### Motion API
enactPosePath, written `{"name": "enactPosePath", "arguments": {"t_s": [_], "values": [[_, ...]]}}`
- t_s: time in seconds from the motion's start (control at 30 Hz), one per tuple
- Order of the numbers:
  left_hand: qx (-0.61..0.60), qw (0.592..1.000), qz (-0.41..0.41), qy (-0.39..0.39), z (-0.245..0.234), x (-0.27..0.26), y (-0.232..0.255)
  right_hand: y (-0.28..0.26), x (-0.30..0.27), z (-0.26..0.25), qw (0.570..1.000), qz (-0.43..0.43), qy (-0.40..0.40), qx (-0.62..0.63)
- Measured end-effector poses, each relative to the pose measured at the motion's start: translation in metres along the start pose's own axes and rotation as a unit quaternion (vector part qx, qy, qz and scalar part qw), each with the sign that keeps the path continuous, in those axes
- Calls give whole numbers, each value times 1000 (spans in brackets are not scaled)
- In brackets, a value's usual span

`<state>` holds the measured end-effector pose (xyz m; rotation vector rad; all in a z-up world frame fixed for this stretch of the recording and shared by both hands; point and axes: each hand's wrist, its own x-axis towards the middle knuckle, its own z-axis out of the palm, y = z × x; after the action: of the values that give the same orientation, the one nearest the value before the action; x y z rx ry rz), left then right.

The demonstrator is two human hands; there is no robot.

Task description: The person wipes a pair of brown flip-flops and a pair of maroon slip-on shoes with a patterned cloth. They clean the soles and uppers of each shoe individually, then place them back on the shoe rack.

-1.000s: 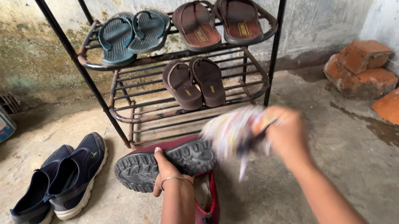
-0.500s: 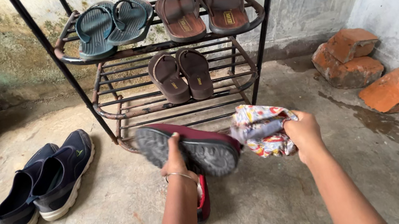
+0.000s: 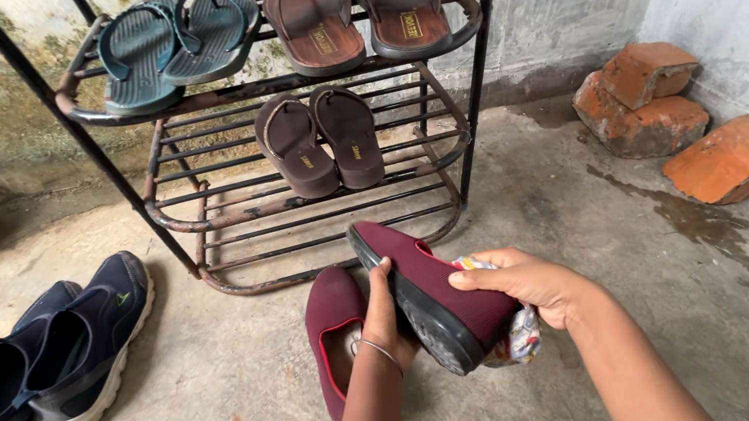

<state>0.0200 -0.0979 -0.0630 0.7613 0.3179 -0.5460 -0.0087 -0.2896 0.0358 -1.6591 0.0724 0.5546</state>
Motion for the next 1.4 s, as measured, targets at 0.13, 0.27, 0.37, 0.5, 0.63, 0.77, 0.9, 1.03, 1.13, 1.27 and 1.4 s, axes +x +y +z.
{"name": "enactPosePath", "arguments": {"t_s": [0.13,0.27,0.37,0.5,0.63,0.77,0.9,1.03,1.13,1.27,1.4], "values": [[115,987,-70,86,-8,26,-19,9,28,5,986,-29,74,-149],[271,943,1,194,-22,51,-27,37,53,11,854,32,220,-471],[397,884,87,230,-41,62,-28,68,67,20,809,-25,285,-513],[450,827,155,298,-75,68,-21,95,87,19,807,-24,238,-541],[478,759,233,376,-116,75,-7,82,110,11,857,48,275,-433],[420,752,196,468,-148,78,4,50,126,21,884,-117,395,-221],[391,752,101,521,-163,72,9,29,145,55,886,-248,383,80],[396,755,-1,523,-166,63,16,45,169,90,897,-234,291,236],[407,768,-64,490,-169,55,19,92,180,117,945,-147,277,94],[460,765,-81,444,-173,51,19,160,190,141,943,-74,229,-231],[502,758,-70,410,-181,51,16,177,199,137,932,-55,114,-338]]}}
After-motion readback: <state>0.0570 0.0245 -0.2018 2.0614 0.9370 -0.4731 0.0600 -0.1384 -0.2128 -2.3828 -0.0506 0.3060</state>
